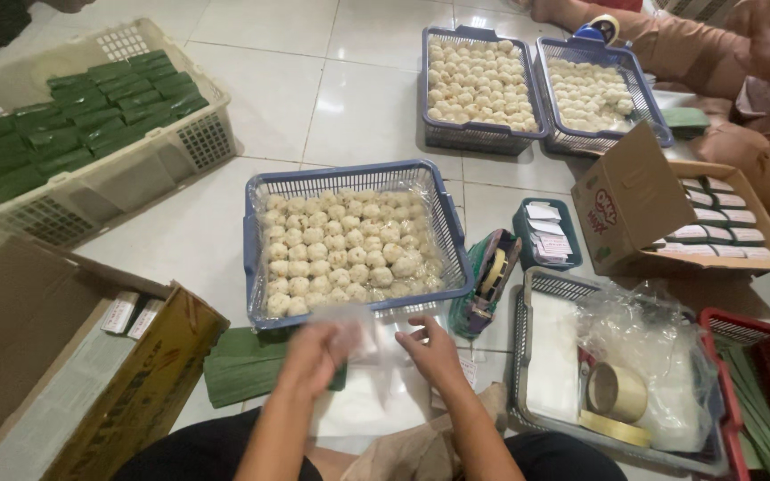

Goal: The person wraps round white food balls in small squares of clear plastic film, folds a green leaf wrapper around some items, and places the wrapped items into plastic baskets and a cardboard box. Other workers wrap similar items nearby on the floor.

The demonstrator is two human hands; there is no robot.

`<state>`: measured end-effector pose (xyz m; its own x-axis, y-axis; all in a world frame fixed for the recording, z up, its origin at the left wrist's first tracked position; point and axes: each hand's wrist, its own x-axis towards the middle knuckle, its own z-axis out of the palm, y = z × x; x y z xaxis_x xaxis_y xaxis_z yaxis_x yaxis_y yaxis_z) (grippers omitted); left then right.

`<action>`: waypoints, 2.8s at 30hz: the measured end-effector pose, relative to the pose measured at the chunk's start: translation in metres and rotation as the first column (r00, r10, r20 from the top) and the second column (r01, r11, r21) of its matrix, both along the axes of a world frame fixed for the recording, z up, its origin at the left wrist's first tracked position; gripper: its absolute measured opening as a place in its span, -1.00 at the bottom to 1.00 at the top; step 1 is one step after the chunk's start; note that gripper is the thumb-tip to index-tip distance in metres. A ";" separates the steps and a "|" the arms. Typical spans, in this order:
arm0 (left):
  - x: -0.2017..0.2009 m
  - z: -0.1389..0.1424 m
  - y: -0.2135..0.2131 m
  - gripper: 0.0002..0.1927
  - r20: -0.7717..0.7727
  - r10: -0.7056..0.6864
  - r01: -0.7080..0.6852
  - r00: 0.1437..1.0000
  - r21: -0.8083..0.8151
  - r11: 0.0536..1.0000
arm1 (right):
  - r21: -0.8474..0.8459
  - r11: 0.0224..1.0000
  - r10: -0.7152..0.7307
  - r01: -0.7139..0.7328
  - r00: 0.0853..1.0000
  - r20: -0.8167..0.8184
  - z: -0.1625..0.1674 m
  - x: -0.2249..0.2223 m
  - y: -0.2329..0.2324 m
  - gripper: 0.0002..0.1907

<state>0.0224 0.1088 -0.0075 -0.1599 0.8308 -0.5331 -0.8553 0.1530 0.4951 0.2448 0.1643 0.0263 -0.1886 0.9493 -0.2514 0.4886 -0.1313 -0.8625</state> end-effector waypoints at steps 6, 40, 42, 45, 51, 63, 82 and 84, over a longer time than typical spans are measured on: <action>0.010 0.097 0.092 -0.69 -0.940 0.259 -0.153 0.221 0.229 0.961 | 0.169 0.985 0.010 -0.022 0.998 0.070 0.004 -0.007 -0.003 -0.56; 0.042 0.040 0.103 -0.71 -0.736 -0.341 0.410 0.585 -0.094 0.907 | 0.473 0.854 -0.097 0.217 0.960 -0.264 0.040 -0.016 0.001 -0.41; 0.044 0.045 0.071 -0.76 -0.688 -0.267 0.430 0.675 0.074 0.900 | 0.579 0.802 0.007 0.148 0.967 -0.255 0.047 -0.020 -0.005 -0.48; 0.047 0.054 0.034 -0.83 -0.505 -0.169 0.326 0.846 0.240 0.914 | 0.586 0.802 0.081 0.115 0.951 -0.297 0.048 -0.024 -0.017 -0.57; 0.038 0.074 -0.014 -0.62 -0.230 -0.199 0.278 0.953 0.395 0.875 | 0.348 0.933 0.133 0.093 0.808 -0.573 0.038 -0.030 -0.034 -0.58; 0.051 0.084 -0.039 -0.47 -0.633 0.156 0.179 0.759 0.433 0.883 | 0.403 0.915 0.244 0.028 0.758 -0.605 0.043 -0.037 -0.069 -0.69; 0.088 0.088 -0.041 -0.70 -0.477 0.340 -0.147 0.810 0.397 0.906 | 0.511 0.859 0.126 0.033 0.954 -0.274 0.099 -0.029 -0.065 -0.61; 0.086 0.087 -0.040 -0.70 -0.489 0.335 -0.141 0.805 0.391 0.909 | 0.596 0.801 0.264 -0.061 0.929 -0.259 0.102 -0.032 -0.070 -0.46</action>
